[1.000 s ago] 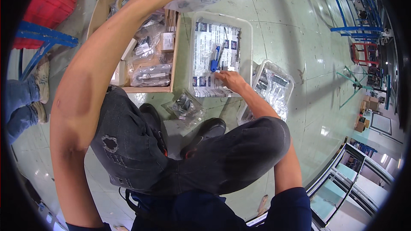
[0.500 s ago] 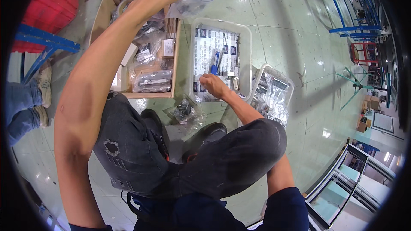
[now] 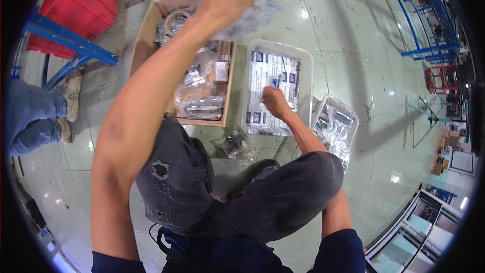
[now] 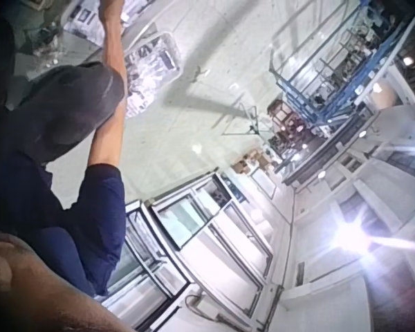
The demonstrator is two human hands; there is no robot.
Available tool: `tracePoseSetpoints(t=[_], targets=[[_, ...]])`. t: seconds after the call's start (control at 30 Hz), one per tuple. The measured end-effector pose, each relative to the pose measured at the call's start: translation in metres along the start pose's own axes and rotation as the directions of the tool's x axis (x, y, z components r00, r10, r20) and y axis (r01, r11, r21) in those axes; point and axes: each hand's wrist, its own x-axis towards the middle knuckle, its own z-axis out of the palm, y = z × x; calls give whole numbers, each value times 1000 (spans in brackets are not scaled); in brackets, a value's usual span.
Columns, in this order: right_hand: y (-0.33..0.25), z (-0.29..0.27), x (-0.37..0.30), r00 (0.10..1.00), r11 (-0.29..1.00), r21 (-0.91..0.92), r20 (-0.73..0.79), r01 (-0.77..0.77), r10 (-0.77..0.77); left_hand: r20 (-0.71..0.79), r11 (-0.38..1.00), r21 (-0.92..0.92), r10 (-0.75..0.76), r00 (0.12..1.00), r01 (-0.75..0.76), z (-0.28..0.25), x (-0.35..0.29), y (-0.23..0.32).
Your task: The person places metal rods into a box, sorts packaged hardware components from plastic trays by hand, and places small parts into a plastic bag.
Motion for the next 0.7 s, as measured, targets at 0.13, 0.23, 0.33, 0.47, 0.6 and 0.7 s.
tracePoseSetpoints(t=[0.13, 0.23, 0.33, 0.47, 0.6, 0.7], targets=[[-40, -74, 1, 984, 942, 302, -48, -148, 170, -154, 980, 63, 199, 968, -191, 33, 2, 1], [-85, -136, 11, 997, 968, 237, 11, -82, 81, -278, 944, 60, 329, 903, -325, 57, 0, 26], [-93, -158, 6, 950, 856, 419, 210, -302, 232, -349, 905, -67, 374, 859, -421, 80, -10, 63], [-83, -139, -7, 993, 986, 129, 68, -109, 101, -304, 891, -183, 350, 886, -415, 84, -18, 93], [-133, -141, -6, 934, 917, 273, 286, -292, 212, -203, 927, -166, 302, 932, -336, 75, -19, 90], [-201, -153, -5, 914, 919, 242, 339, -312, 221, -220, 928, -184, 284, 933, -325, 65, -20, 76]])
